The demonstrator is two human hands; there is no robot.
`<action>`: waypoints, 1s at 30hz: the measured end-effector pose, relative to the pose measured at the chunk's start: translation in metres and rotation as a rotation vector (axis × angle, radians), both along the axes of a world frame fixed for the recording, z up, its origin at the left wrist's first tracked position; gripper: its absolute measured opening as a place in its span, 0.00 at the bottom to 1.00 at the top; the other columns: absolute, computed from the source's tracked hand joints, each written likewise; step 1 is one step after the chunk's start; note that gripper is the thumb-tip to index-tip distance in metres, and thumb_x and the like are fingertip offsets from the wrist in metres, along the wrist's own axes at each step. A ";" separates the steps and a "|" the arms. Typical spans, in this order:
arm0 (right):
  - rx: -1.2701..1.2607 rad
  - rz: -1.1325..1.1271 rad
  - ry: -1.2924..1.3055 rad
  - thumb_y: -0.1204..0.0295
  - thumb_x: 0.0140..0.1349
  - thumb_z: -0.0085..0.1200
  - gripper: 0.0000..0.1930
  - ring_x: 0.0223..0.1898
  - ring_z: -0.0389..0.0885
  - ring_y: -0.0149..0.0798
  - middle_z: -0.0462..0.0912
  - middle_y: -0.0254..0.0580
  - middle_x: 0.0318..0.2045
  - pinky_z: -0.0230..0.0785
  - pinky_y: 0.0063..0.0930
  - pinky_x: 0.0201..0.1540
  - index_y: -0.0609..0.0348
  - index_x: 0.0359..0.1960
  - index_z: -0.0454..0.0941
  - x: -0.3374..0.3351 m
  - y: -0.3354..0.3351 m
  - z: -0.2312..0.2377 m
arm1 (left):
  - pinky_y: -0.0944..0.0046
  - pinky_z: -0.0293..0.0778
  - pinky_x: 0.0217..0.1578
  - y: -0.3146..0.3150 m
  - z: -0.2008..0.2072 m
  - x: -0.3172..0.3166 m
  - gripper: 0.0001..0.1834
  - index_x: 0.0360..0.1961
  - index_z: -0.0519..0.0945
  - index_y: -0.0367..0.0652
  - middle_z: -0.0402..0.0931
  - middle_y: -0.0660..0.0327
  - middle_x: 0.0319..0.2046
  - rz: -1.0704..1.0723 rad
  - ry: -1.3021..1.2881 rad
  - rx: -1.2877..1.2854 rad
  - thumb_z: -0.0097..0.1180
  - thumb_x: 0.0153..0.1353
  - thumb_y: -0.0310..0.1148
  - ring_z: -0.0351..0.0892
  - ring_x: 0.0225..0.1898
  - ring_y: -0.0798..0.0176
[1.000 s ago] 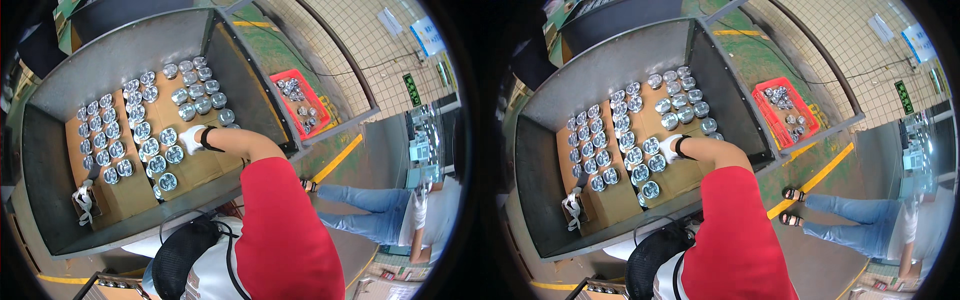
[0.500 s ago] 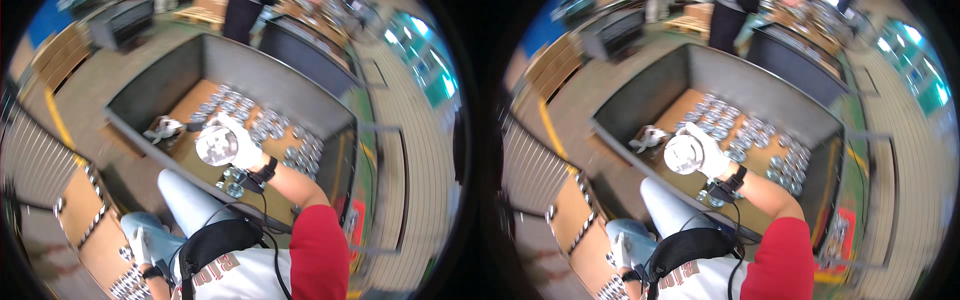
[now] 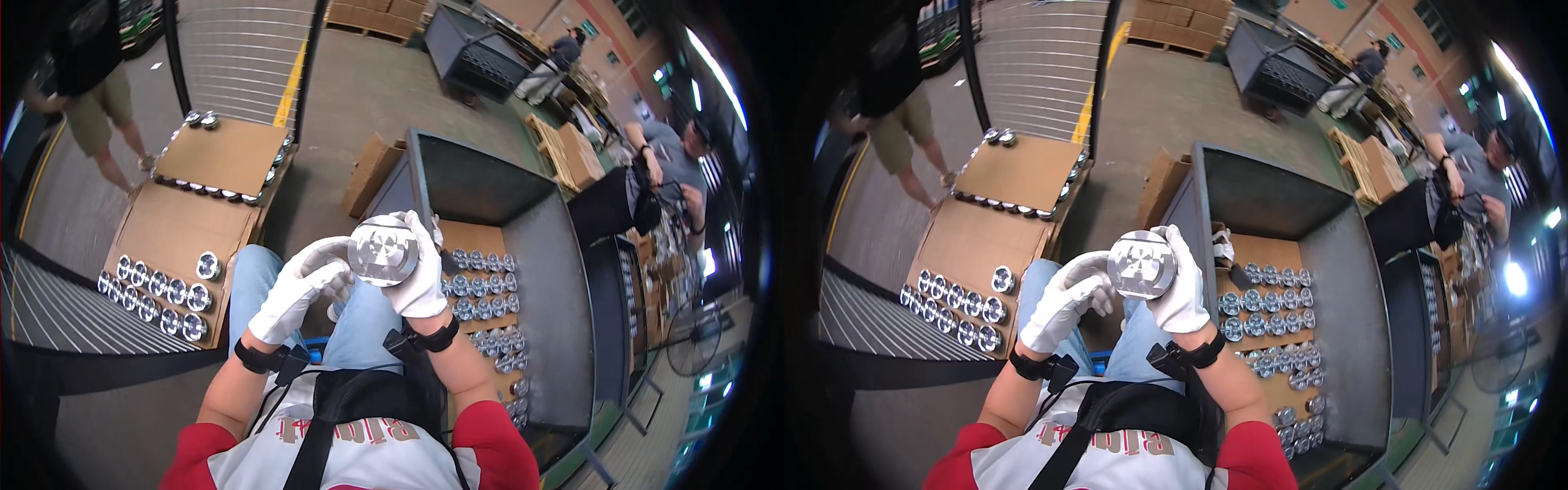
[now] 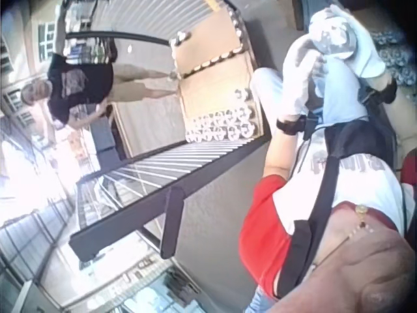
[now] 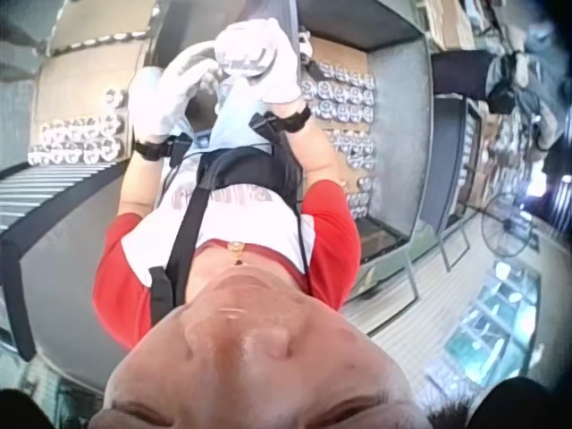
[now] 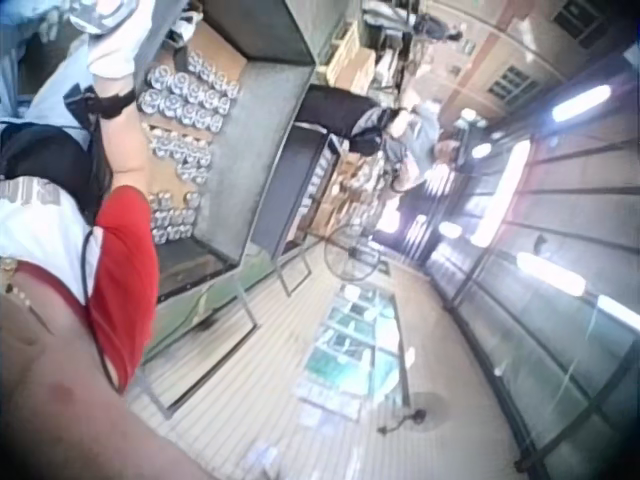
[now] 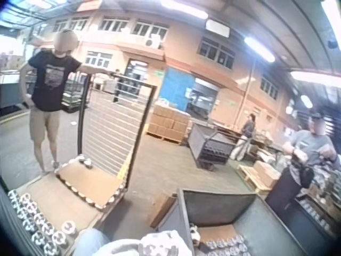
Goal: Inspecting metal pistons and moving them from a large bin to a rolling cart.
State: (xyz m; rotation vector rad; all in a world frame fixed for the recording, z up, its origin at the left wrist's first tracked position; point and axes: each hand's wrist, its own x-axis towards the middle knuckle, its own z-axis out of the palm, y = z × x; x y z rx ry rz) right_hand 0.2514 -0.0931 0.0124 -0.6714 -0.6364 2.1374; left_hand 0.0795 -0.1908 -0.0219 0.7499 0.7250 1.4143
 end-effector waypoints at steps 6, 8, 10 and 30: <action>-0.057 -0.067 -0.045 0.56 0.73 0.47 0.13 0.47 0.84 0.41 0.84 0.40 0.43 0.78 0.38 0.51 0.50 0.45 0.76 -0.009 -0.010 -0.032 | 0.70 0.79 0.34 -0.014 -0.017 0.002 0.28 0.63 0.69 0.35 0.79 0.56 0.36 0.055 -0.017 -0.124 0.61 0.65 0.36 0.80 0.32 0.67; -0.095 -0.075 -0.011 0.56 0.73 0.47 0.14 0.47 0.84 0.41 0.84 0.40 0.43 0.78 0.39 0.51 0.50 0.46 0.76 -0.009 -0.010 -0.041 | 0.69 0.78 0.33 -0.013 -0.028 0.004 0.28 0.64 0.68 0.36 0.79 0.56 0.36 0.051 -0.106 -0.132 0.59 0.66 0.35 0.80 0.32 0.66; -0.123 -0.075 0.024 0.55 0.73 0.47 0.14 0.47 0.84 0.41 0.84 0.41 0.44 0.78 0.39 0.51 0.50 0.46 0.76 -0.009 -0.010 -0.045 | 0.69 0.79 0.32 -0.012 -0.032 0.007 0.27 0.65 0.67 0.38 0.78 0.56 0.36 0.048 -0.114 -0.160 0.56 0.68 0.34 0.80 0.31 0.66; 0.895 -0.074 -0.240 0.55 0.70 0.52 0.24 0.41 0.81 0.34 0.81 0.43 0.38 0.71 0.28 0.47 0.64 0.55 0.73 0.015 -0.010 -0.040 | 0.48 0.84 0.38 -0.003 -0.031 0.028 0.39 0.64 0.67 0.44 0.76 0.41 0.48 -0.142 -0.815 -0.451 0.40 0.68 0.67 0.81 0.44 0.41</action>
